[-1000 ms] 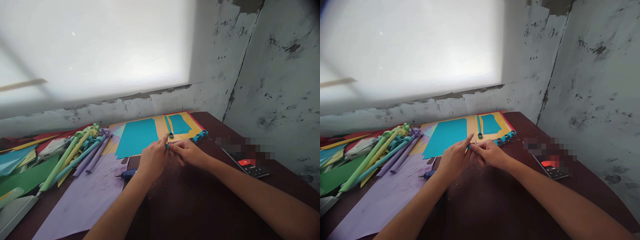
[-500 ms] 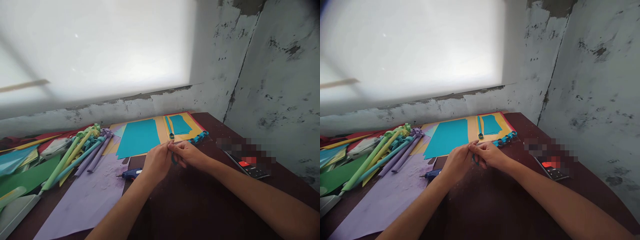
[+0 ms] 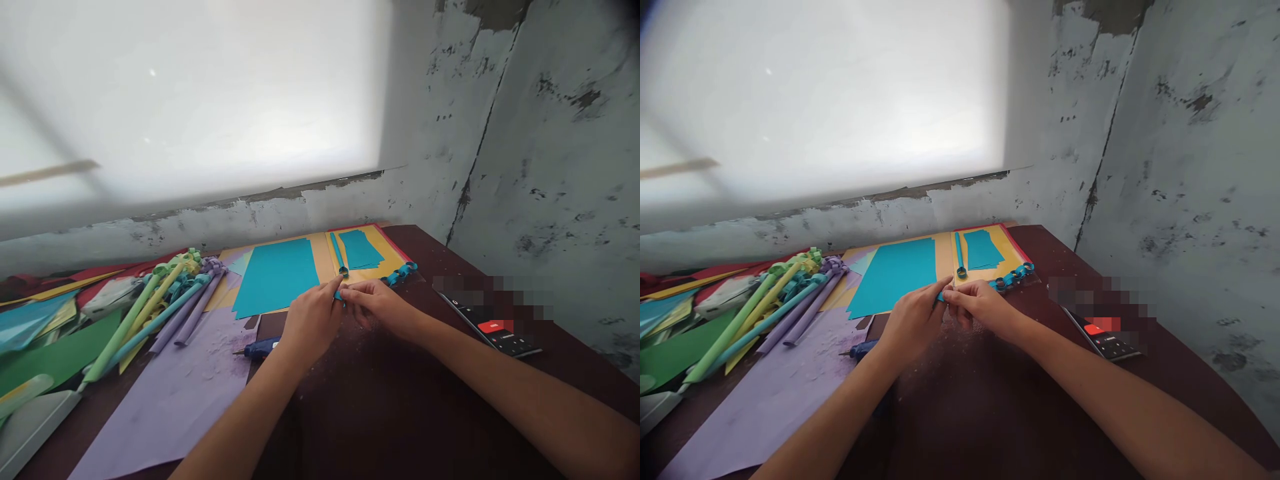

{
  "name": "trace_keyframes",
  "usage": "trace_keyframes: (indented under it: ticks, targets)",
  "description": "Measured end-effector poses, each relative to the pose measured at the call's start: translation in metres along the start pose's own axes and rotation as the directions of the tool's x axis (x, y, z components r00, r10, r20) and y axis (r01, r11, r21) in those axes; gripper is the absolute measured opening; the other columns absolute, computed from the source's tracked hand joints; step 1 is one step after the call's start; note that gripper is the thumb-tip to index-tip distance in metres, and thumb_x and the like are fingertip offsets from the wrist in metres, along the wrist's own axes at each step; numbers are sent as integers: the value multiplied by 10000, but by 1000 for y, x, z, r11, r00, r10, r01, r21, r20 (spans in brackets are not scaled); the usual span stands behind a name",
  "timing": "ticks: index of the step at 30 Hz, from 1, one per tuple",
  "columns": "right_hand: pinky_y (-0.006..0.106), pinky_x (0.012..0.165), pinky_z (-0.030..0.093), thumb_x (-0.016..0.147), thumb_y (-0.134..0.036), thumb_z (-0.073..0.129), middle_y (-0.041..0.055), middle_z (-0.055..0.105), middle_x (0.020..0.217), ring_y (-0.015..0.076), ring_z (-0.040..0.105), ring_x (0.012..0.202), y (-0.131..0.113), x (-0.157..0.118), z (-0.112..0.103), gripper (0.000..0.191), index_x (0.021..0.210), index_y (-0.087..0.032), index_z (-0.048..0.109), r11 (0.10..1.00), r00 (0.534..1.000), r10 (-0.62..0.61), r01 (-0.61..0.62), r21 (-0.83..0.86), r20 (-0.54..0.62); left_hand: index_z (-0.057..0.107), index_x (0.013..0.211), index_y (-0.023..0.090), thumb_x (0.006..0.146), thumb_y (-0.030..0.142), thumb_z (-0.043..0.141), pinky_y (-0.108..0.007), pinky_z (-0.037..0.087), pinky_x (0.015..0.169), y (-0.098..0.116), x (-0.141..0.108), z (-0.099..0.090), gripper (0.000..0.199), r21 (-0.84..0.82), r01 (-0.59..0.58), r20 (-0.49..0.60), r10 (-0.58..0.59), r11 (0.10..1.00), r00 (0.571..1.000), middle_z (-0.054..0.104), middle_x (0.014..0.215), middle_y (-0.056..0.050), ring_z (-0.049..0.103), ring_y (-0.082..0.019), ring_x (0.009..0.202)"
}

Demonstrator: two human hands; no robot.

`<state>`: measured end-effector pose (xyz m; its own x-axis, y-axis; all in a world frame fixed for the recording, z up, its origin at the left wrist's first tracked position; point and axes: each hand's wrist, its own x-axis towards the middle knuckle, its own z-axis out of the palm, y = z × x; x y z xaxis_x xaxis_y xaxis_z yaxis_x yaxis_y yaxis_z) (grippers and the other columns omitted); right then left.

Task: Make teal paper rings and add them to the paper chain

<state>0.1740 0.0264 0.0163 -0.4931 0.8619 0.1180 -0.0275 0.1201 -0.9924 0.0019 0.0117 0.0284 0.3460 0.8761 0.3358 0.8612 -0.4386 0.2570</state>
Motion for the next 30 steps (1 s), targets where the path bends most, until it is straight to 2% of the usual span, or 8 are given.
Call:
trace_keyframes:
  ticks: [7, 13, 16, 19, 22, 25, 27, 30]
  targets:
    - [281, 563, 391, 915, -617, 595, -22, 554, 435, 121, 479, 449, 4, 0, -1, 510, 636, -190, 607, 996, 999, -39, 39, -81, 8, 533, 1469, 201, 1022, 220, 375, -308, 444, 679, 1, -1, -1, 474, -4, 9, 54, -9, 1000, 999, 788, 964, -81, 732, -271, 865]
    - [277, 532, 404, 908, -614, 601, -29, 546, 445, 113, 483, 411, 2, 0, 1, 509, 630, -187, 587, 990, 999, -49, 49, -129, 1, 677, 1186, 197, 1054, 281, 330, -303, 388, 630, 2, -1, -1, 381, -39, -21, 84, 24, 999, 996, 765, 891, -78, 712, -250, 784]
    - [276, 519, 404, 904, -611, 587, -20, 543, 438, 120, 489, 416, 0, -1, 4, 513, 611, -190, 576, 991, 999, -35, 32, -126, -20, 691, 1028, 205, 1059, 285, 325, -293, 406, 659, 1, 0, -1, 375, -139, -23, 90, 36, 990, 995, 743, 823, -59, 698, -228, 757]
    - [280, 502, 392, 915, -611, 528, -8, 539, 431, 125, 478, 412, -1, -2, 5, 525, 607, -190, 580, 997, 999, -23, 19, -80, -43, 696, 984, 208, 1064, 303, 347, -281, 447, 708, 1, 1, 0, 371, -319, -64, 77, 92, 946, 993, 731, 801, -41, 676, -197, 741]
    - [283, 512, 387, 935, -516, 471, -10, 532, 459, 128, 471, 444, -3, -2, 2, 465, 615, -195, 575, 997, 986, -79, 76, -25, -147, 718, 1006, 207, 1081, 369, 329, -292, 488, 811, 3, 3, 1, 428, -503, -106, 11, 129, 858, 992, 756, 941, -57, 677, -193, 844]
    - [276, 621, 441, 848, -349, 608, 11, 647, 688, 141, 568, 634, -7, -4, 0, 219, 704, -185, 623, 981, 951, -184, 163, -101, -250, 708, 1203, 222, 1078, 422, 347, -322, 491, 971, 3, 5, 3, 432, -615, -106, -52, 94, 781, 994, 711, 1249, -84, 648, -221, 1129]
    - [290, 728, 478, 813, -323, 684, 35, 697, 870, 173, 626, 809, -9, -4, -1, 141, 831, -183, 677, 975, 954, -204, 178, -135, -217, 668, 1314, 232, 1076, 430, 348, -346, 480, 1041, 2, 6, 5, 445, -653, -80, -55, 59, 753, 997, 660, 1357, -86, 602, -231, 1250]
    - [320, 767, 500, 825, -424, 735, 54, 707, 908, 196, 644, 853, -8, -3, 0, 259, 900, -178, 703, 980, 973, -177, 160, -117, -148, 654, 1354, 235, 1074, 417, 347, -380, 454, 1105, 0, 7, 3, 453, -642, -65, -58, 35, 764, 998, 647, 1374, -88, 569, -235, 1312]
